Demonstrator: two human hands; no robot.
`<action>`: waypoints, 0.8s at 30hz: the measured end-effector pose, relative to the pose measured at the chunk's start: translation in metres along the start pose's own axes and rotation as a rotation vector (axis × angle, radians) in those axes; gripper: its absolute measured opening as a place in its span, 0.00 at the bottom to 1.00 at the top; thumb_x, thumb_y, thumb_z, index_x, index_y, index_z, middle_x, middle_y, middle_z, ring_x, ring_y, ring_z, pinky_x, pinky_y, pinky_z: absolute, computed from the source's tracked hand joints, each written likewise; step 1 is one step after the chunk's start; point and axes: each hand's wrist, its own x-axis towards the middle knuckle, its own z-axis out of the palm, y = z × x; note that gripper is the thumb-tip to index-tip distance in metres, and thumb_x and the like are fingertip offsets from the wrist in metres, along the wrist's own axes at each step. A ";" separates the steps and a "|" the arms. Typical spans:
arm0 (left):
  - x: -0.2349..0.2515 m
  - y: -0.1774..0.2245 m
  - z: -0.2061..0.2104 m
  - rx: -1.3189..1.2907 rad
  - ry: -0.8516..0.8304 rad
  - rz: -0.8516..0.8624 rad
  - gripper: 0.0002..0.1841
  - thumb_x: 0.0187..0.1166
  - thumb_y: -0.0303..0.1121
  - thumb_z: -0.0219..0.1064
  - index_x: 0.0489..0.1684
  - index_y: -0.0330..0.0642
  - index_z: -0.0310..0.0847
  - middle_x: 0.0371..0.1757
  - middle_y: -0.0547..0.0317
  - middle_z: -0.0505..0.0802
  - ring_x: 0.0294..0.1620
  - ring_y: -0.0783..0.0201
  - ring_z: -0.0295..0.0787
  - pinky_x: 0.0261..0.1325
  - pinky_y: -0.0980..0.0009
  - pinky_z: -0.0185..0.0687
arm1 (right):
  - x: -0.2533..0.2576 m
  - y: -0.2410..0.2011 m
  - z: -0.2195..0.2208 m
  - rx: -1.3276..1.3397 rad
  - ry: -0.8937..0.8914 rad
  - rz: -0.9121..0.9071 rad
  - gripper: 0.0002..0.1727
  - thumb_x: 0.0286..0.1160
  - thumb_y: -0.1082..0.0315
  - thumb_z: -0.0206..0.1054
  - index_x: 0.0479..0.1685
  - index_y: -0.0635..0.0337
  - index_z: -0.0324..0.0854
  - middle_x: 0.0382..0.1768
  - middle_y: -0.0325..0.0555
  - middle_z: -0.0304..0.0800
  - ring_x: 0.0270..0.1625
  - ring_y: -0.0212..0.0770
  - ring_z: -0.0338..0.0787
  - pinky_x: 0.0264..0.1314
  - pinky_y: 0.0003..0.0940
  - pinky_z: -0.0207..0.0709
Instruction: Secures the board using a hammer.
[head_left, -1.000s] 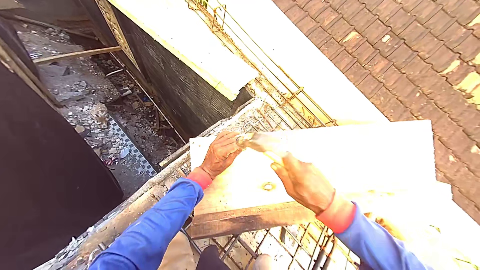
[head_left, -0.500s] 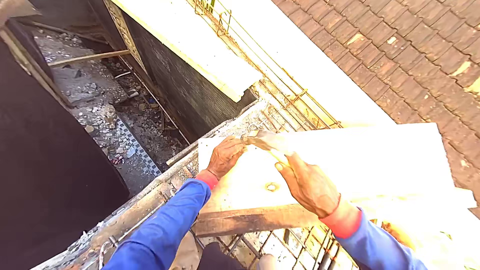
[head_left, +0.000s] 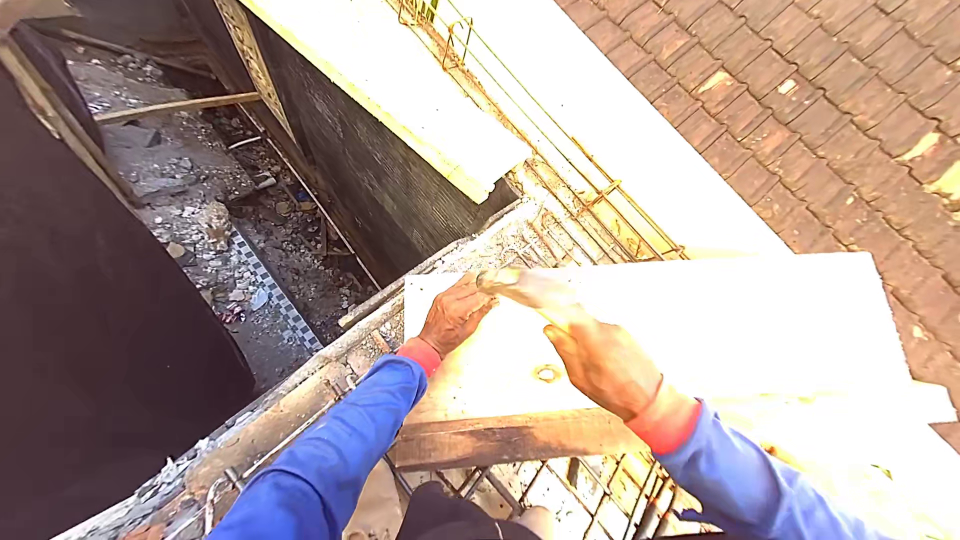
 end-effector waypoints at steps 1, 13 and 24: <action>-0.002 -0.001 0.002 -0.016 -0.025 -0.007 0.11 0.84 0.35 0.65 0.39 0.40 0.93 0.50 0.55 0.97 0.63 0.60 0.93 0.79 0.58 0.80 | 0.003 -0.002 -0.002 -0.077 -0.202 0.106 0.23 0.93 0.45 0.46 0.49 0.53 0.78 0.28 0.45 0.86 0.28 0.48 0.91 0.29 0.47 0.86; -0.002 0.000 0.003 0.018 -0.007 -0.015 0.12 0.84 0.36 0.66 0.39 0.41 0.95 0.50 0.58 0.98 0.60 0.63 0.93 0.74 0.63 0.82 | -0.009 0.005 0.002 0.179 0.140 0.027 0.23 0.91 0.46 0.50 0.41 0.56 0.79 0.16 0.36 0.76 0.17 0.36 0.80 0.17 0.35 0.76; 0.029 0.000 -0.009 0.463 -0.151 -0.422 0.26 0.91 0.43 0.45 0.51 0.34 0.88 0.55 0.44 0.93 0.65 0.46 0.88 0.78 0.47 0.72 | -0.003 0.003 -0.021 0.371 0.188 0.098 0.25 0.91 0.40 0.47 0.38 0.49 0.78 0.12 0.28 0.68 0.14 0.27 0.73 0.15 0.28 0.69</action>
